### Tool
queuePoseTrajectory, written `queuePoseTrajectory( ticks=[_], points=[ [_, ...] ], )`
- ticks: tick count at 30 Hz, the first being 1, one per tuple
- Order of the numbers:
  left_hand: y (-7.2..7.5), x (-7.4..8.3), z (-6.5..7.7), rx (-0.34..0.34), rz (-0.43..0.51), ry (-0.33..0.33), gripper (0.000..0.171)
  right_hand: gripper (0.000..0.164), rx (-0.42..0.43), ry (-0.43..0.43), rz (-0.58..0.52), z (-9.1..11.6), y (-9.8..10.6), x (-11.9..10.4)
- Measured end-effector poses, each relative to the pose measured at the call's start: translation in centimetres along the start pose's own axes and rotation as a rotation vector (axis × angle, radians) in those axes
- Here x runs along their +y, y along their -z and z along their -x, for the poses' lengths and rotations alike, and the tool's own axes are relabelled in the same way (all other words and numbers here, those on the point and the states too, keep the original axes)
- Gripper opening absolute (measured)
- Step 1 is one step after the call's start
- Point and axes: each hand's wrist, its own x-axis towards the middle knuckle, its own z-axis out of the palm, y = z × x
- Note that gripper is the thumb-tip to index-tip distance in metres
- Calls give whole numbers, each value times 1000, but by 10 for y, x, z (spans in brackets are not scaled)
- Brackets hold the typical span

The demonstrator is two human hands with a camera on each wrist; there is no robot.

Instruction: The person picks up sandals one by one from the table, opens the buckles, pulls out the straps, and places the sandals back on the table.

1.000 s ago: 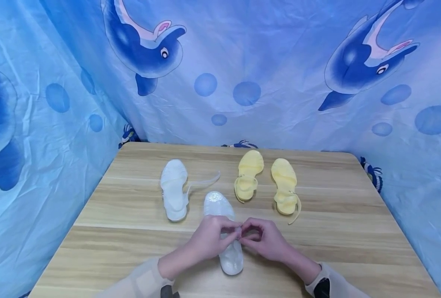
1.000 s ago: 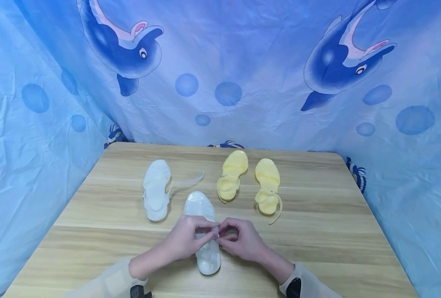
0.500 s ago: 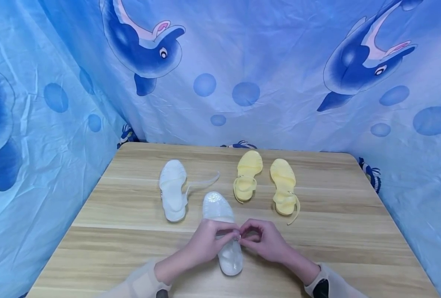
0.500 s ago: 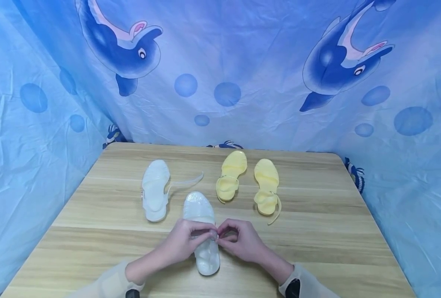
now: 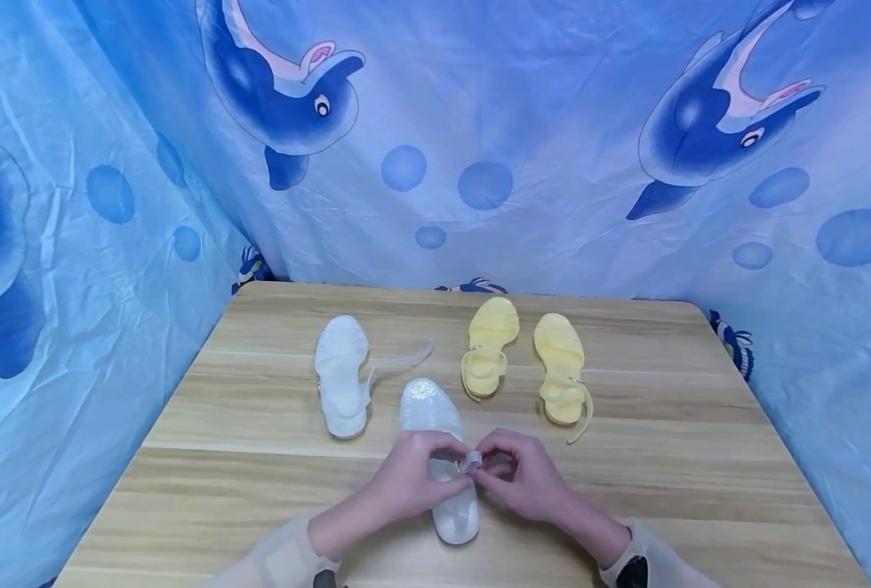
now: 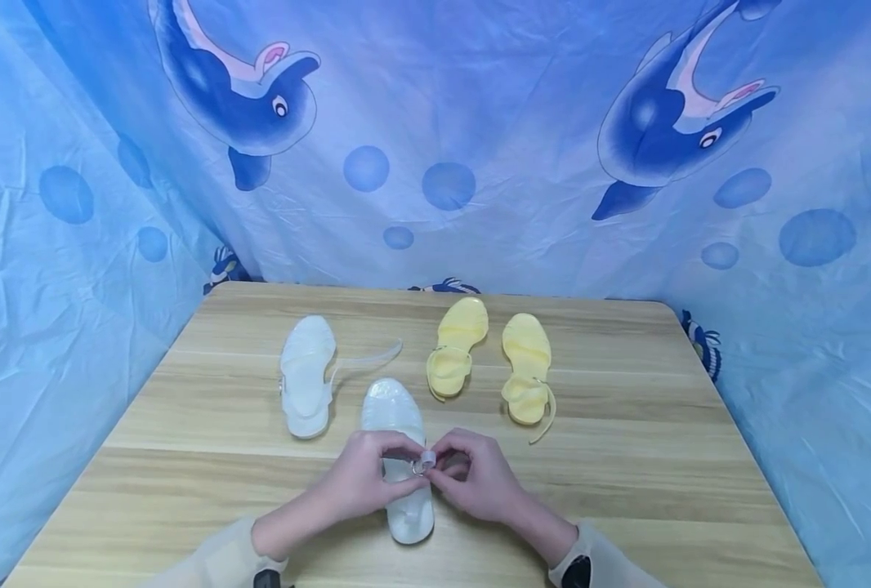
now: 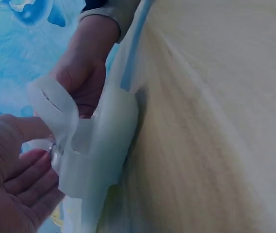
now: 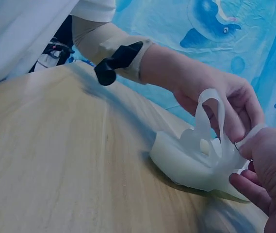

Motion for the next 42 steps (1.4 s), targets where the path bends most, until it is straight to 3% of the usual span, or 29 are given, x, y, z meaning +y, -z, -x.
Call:
queuePoseTrajectory(
  ticks=[3,7,12,14,19,21,26,28,37,42],
  points=[
    [0,1,-4,-16,-33,44,26,24,27,73,85,2,-2,-2],
    [-2,2,-9,-33,-72,79,24,28,82,179,283,5,-4,-8],
    [-3,3,-13,-39,-106,86,22,25,136,210,375,6,-6,-12],
    [-3,3,-15,-25,-109,94,21,23,136,156,312,6,-6,-12],
    [-1,7,-17,-21,-73,105,22,21,118,-84,47,6,-5,-9],
    [1,11,-18,-37,-81,87,25,21,113,-139,12,6,-6,-9],
    [3,15,-18,-18,-195,-16,14,22,78,-145,32,4,-7,-7],
    [4,14,-17,-12,-197,-37,8,22,67,-154,24,2,-7,-6],
    [7,2,-3,-15,91,36,9,20,35,-197,-66,1,-1,3],
    [6,1,-3,3,57,-12,12,22,30,-162,-116,1,-1,4]
  ],
)
